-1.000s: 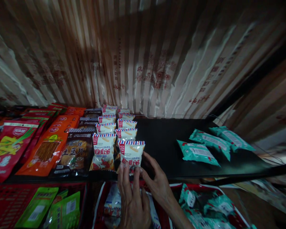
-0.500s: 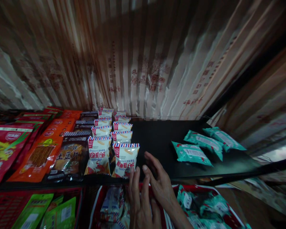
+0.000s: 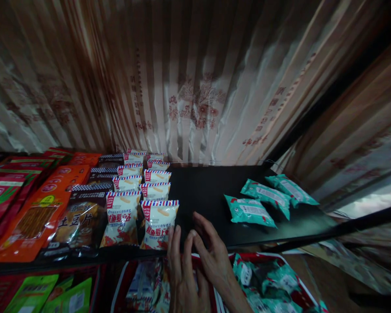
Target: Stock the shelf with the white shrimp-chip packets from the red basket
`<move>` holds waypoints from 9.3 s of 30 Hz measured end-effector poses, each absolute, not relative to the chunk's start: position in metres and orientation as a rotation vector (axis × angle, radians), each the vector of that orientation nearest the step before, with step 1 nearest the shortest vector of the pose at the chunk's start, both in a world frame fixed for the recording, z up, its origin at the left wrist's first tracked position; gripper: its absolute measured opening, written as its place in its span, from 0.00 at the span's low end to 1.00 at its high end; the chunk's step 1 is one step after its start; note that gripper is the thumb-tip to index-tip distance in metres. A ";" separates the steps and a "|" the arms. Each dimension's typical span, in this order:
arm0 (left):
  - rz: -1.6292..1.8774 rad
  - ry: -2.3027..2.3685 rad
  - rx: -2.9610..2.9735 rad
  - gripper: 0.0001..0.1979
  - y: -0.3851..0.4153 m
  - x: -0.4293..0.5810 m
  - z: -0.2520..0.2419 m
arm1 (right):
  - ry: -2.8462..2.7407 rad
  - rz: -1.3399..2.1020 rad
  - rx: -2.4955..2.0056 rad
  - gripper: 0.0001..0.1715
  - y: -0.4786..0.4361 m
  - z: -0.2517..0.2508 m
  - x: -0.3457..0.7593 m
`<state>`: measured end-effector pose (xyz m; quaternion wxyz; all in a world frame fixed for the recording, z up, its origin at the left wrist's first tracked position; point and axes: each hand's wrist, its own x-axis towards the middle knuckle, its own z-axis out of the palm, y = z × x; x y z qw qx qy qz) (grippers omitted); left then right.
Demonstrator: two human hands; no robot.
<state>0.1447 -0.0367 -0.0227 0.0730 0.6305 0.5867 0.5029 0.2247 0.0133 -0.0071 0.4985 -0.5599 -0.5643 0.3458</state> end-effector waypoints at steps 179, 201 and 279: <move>1.292 2.064 1.880 0.46 -0.022 0.091 -0.046 | -1.464 0.789 -1.490 0.10 0.298 0.018 0.149; 1.278 1.949 1.840 0.48 -0.024 0.085 -0.032 | -1.492 0.964 -1.285 0.17 0.235 0.019 0.167; 1.313 2.009 1.878 0.32 -0.019 0.078 -0.039 | -1.359 0.858 -1.443 0.32 0.025 -0.033 0.156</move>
